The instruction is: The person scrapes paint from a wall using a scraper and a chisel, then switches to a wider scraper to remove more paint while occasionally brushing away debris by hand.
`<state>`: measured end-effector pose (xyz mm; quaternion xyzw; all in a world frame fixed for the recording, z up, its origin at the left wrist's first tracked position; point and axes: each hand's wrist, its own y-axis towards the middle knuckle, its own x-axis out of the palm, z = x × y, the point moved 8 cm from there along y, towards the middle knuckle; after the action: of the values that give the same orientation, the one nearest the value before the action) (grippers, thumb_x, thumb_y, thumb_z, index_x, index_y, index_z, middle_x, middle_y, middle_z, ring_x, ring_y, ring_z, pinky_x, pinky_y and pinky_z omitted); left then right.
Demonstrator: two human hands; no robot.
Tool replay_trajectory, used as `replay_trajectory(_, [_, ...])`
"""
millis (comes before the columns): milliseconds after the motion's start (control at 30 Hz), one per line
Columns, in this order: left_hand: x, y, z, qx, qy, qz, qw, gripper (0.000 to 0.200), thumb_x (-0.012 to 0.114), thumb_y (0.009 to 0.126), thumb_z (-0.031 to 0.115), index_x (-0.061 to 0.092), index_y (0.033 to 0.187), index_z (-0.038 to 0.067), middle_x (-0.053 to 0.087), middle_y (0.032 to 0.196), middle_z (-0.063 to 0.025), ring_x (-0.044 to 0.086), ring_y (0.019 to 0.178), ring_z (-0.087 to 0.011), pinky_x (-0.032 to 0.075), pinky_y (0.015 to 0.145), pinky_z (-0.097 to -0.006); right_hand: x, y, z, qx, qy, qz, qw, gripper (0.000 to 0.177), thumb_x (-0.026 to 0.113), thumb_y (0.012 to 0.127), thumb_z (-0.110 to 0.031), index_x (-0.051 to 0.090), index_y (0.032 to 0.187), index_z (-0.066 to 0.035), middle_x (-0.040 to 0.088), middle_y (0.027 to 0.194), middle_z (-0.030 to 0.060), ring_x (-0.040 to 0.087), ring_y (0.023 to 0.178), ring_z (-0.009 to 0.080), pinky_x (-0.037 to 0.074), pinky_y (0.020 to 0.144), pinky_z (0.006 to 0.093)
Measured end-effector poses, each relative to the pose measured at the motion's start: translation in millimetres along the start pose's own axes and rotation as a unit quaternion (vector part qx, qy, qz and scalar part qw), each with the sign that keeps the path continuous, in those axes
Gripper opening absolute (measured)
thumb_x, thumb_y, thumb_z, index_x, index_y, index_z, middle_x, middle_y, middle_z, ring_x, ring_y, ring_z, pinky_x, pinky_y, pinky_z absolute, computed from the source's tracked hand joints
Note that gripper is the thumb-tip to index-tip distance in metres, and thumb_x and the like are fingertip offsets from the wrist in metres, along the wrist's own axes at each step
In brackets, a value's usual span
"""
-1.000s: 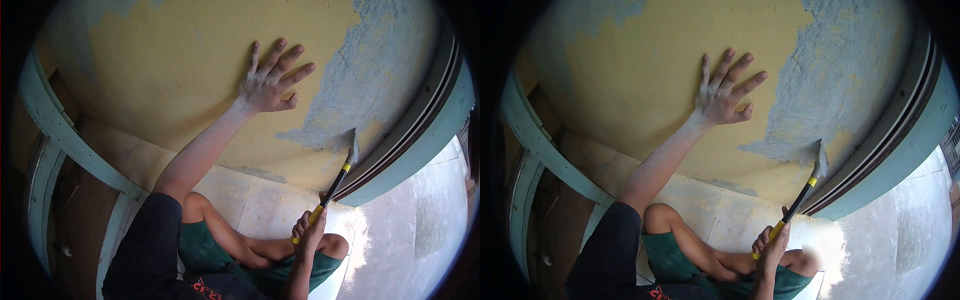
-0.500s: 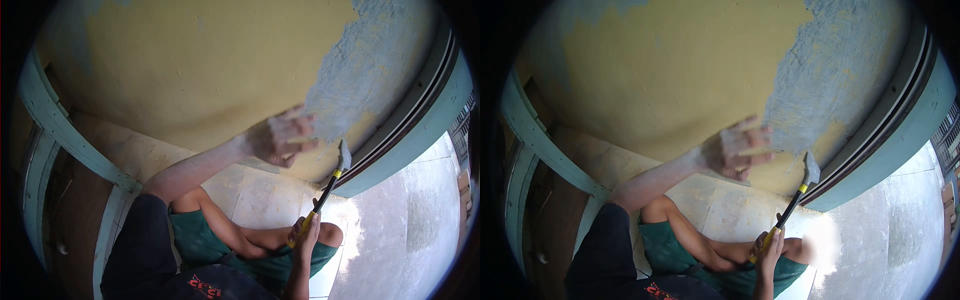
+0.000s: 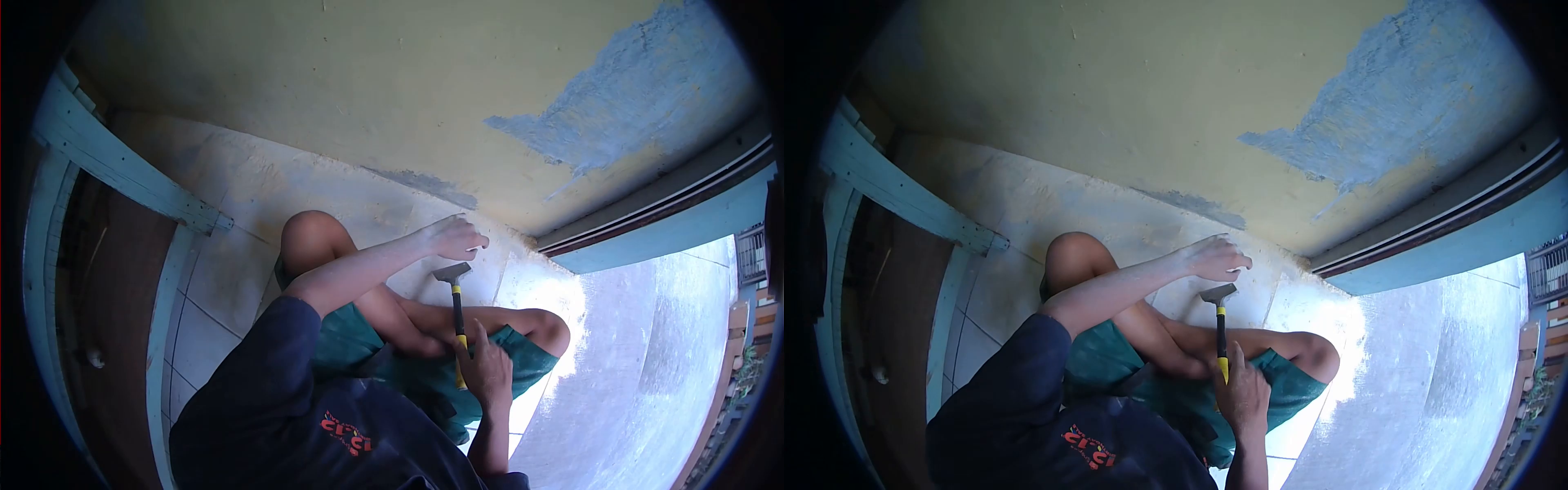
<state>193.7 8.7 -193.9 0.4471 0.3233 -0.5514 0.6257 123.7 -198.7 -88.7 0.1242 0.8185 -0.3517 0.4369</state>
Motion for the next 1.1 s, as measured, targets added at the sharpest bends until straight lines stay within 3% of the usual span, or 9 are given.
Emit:
replay_trajectory(67, [5.4,5.2,9.7,0.034,0.031,0.007,0.999,0.023,0.058,0.074,0.019,0.067,0.094,0.011,0.065,0.065,-0.0084,0.064,0.066,-0.0324,0.051,0.071,-0.0417,-40.3,-2.2,-73.8,-0.243,-0.087,0.211,0.943,0.055,0.061,0.089,-0.031,0.048,0.133,-0.001,0.056,0.126,0.0231,0.048,0.123,0.0439,0.039,0.103,0.0497])
replay_trajectory(200, [19.9,20.0,25.5,0.081,0.234,-0.085,0.965,0.021,0.057,0.077,0.022,0.063,0.096,0.015,0.065,0.074,-0.0029,0.065,0.078,-0.0247,0.047,0.083,-0.043,-27.1,-18.7,-169.9,-0.56,0.147,0.098,0.81,0.057,0.052,0.09,-0.043,0.05,0.133,-0.005,0.041,0.141,0.0217,0.033,0.136,0.0408,0.023,0.112,0.0521])
replay_trajectory(333, [20.2,5.2,-5.4,0.099,0.169,0.006,0.981,0.017,0.058,0.081,0.023,0.062,0.096,0.016,0.066,0.09,-0.0052,0.062,0.098,-0.023,0.044,0.087,-0.0454,-33.2,141.9,-52.6,-0.231,0.01,0.224,0.947,0.054,0.033,0.099,-0.042,0.049,0.135,-0.006,0.04,0.143,0.0218,0.031,0.136,0.0418,0.012,0.115,0.0552])
replay_trajectory(367, [1.8,-6.9,13.2,0.075,0.249,-0.201,0.945,0.022,0.063,0.081,0.028,0.062,0.1,0.016,0.065,0.101,-0.0032,0.059,0.107,-0.022,0.043,0.094,-0.0477,-33.2,181.9,4.5,-0.103,0.003,0.201,0.974,0.053,0.029,0.101,-0.039,0.044,0.14,-0.006,0.037,0.145,0.0216,0.027,0.137,0.0452,0.011,0.115,0.0556])
replay_trajectory(500, [35.9,-22.2,-0.8,0.099,0.247,-0.189,0.945,0.027,0.066,0.08,0.03,0.061,0.104,0.019,0.062,0.103,-0.0015,0.057,0.108,-0.0209,0.039,0.101,-0.0511,-54.6,35.0,-135.7,-0.456,0.153,0.211,0.851,0.057,0.034,0.099,-0.043,0.04,0.143,-0.007,0.034,0.148,0.0208,0.024,0.14,0.0448,0.011,0.115,0.0547])
replay_trajectory(667, [15.8,-1.4,35.9,0.171,0.277,-0.128,0.937,0.036,0.065,0.08,0.036,0.06,0.111,0.017,0.06,0.113,-0.0024,0.053,0.115,-0.0237,0.036,0.105,-0.0524,8.1,136.4,-69.7,-0.357,0.011,0.196,0.913,0.06,0.032,0.099,-0.047,0.035,0.146,-0.01,0.031,0.151,0.0195,0.021,0.143,0.0388,0.008,0.115,0.0572])
replay_trajectory(733, [33.9,-26.7,37.5,0.152,0.302,-0.339,0.878,0.041,0.043,0.092,0.038,0.052,0.127,0.02,0.048,0.137,-0.0144,0.04,0.131,-0.0267,0.022,0.112,-0.0565,-2.7,178.2,6.1,-0.081,-0.031,0.165,0.983,0.067,0.033,0.097,-0.049,0.029,0.148,-0.006,0.027,0.153,0.0188,0.016,0.145,0.0367,0.004,0.113,0.0627])
replay_trajectory(933, [55.0,-0.8,31.8,0.261,0.189,-0.037,0.946,0.044,0.051,0.087,0.041,0.053,0.126,0.021,0.051,0.136,-0.008,0.04,0.131,-0.0274,0.021,0.112,-0.0582,2.3,111.8,-91.1,-0.388,-0.009,0.149,0.91,0.073,0.036,0.093,-0.054,0.028,0.148,-0.006,0.028,0.153,0.0177,0.016,0.145,0.0351,0.002,0.113,0.0612])
replay_trajectory(1100, [42.0,-26.1,24.2,0.196,0.329,-0.331,0.863,0.053,0.053,0.087,0.035,0.048,0.137,0.019,0.042,0.146,-0.0114,0.031,0.139,-0.0278,0.016,0.116,-0.0539,-27.6,149.2,-12.9,-0.2,-0.026,0.245,0.948,0.066,0.031,0.097,-0.049,0.029,0.149,-0.008,0.028,0.155,0.0109,0.013,0.146,0.0341,0.002,0.114,0.0616])
